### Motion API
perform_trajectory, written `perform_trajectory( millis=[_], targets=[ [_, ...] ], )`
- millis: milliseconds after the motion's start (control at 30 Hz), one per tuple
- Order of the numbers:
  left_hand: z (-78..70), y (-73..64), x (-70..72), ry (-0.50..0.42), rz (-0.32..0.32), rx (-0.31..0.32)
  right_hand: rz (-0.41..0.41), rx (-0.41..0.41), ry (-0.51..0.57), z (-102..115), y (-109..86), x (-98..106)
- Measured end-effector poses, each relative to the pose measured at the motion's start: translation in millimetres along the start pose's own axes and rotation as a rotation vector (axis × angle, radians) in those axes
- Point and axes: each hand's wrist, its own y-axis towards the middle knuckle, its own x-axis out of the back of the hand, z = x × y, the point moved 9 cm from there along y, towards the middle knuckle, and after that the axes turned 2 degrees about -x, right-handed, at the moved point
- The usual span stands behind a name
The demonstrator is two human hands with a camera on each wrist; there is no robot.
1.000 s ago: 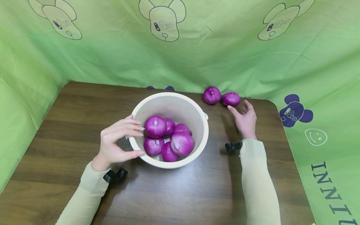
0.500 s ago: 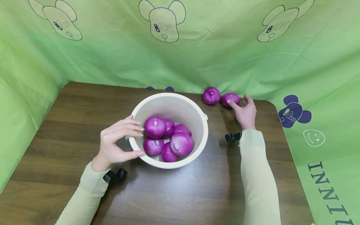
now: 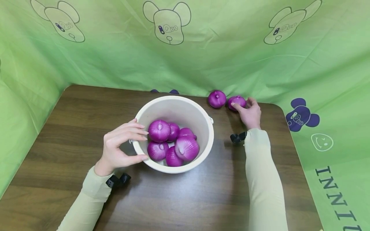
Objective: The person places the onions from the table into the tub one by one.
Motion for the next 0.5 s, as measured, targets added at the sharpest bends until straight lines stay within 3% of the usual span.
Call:
perform_trajectory(
  millis=[500],
  targets=[
    [0.6,0.3,0.1,-0.005,0.003,0.007,-0.063,0.037,0.048,-8.1,-1.1,-6.3]
  ],
)
